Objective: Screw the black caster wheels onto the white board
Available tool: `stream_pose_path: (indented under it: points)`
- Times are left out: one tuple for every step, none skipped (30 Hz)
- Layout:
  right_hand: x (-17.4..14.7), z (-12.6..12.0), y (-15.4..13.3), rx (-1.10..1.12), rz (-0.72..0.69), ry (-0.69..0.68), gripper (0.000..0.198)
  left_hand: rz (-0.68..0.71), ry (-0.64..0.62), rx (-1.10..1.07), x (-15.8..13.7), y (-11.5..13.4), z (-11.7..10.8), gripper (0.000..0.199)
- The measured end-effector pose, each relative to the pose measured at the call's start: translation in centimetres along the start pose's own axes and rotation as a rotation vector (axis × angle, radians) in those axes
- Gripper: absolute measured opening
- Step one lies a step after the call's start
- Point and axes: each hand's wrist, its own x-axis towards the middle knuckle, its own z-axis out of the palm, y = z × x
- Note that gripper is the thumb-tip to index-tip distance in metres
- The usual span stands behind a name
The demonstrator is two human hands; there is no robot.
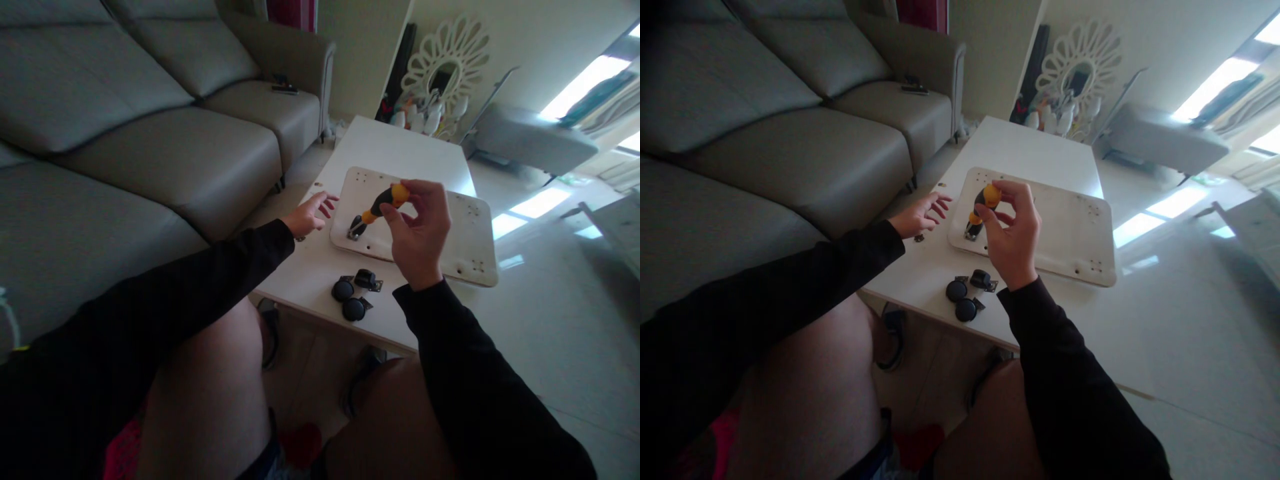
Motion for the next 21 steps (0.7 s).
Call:
stream_pose_path:
  points:
    - [0.0,0.1,-0.1,-0.003,0.009,0.002,0.035,-0.001,-0.008,-0.003,0.0,-0.2,-0.2,0.064]
    - [-0.1,0.1,-0.2,-0.002,0.017,0.004,0.035,0.002,-0.018,-0.005,0.0,-0.4,-0.3,0.063]
    - [-0.1,0.1,-0.2,0.001,0.023,0.004,0.035,0.006,-0.027,-0.005,0.0,-0.6,-0.5,0.062]
    - [-0.2,0.2,-0.3,0.005,0.027,0.001,0.035,0.010,-0.034,-0.003,0.0,-0.8,-0.6,0.062]
    - [-0.3,0.2,-0.3,0.008,0.028,-0.002,0.035,0.013,-0.038,-0.001,0.0,-0.9,-0.8,0.062]
    - [-0.3,0.2,-0.4,0.009,0.029,-0.006,0.035,0.015,-0.040,0.000,0.0,-1.0,-0.9,0.062]
    - [-0.3,0.1,-0.4,0.007,0.029,-0.010,0.034,0.017,-0.040,0.001,0.0,-1.0,-0.9,0.062]
    - [-0.3,0.1,-0.4,0.002,0.029,-0.014,0.034,0.020,-0.041,0.001,0.0,-1.1,-0.9,0.061]
    - [-0.3,0.1,-0.5,-0.002,0.030,-0.018,0.034,0.022,-0.042,0.000,0.0,-1.0,-1.0,0.060]
    - [-0.3,0.1,-0.5,-0.005,0.034,-0.020,0.034,0.020,-0.041,0.000,-0.1,-1.0,-1.0,0.058]
    - [-0.3,0.1,-0.5,-0.004,0.039,-0.021,0.035,0.014,-0.038,0.001,-0.1,-0.9,-0.9,0.057]
    - [-0.3,0.1,-0.5,-0.001,0.044,-0.020,0.035,0.005,-0.030,0.002,-0.1,-0.8,-0.9,0.056]
    - [-0.4,0.1,-0.5,0.001,0.047,-0.020,0.035,-0.006,-0.023,0.005,-0.2,-0.7,-0.9,0.056]
    - [-0.4,0.1,-0.5,0.001,0.050,-0.022,0.035,-0.017,-0.017,0.008,-0.2,-0.5,-0.9,0.056]
    - [-0.4,0.1,-0.5,0.000,0.052,-0.025,0.035,-0.026,-0.010,0.011,-0.2,-0.4,-0.9,0.057]
    - [-0.4,0.1,-0.4,-0.001,0.054,-0.026,0.035,-0.033,-0.006,0.014,-0.2,-0.3,-0.9,0.058]
    - [-0.4,0.1,-0.4,0.000,0.058,-0.025,0.035,-0.037,-0.006,0.016,-0.3,-0.2,-0.9,0.058]
    - [-0.4,0.1,-0.4,0.004,0.064,-0.024,0.035,-0.038,-0.006,0.017,-0.2,-0.1,-0.9,0.057]
    - [-0.5,0.1,-0.3,0.009,0.072,-0.022,0.035,-0.035,-0.008,0.017,-0.2,-0.1,-0.8,0.057]
    - [-0.5,0.1,-0.3,0.014,0.080,-0.020,0.036,-0.031,-0.010,0.017,-0.2,0.0,-0.8,0.057]
    - [-0.5,0.1,-0.3,0.019,0.087,-0.020,0.036,-0.027,-0.014,0.016,-0.2,0.0,-0.8,0.057]
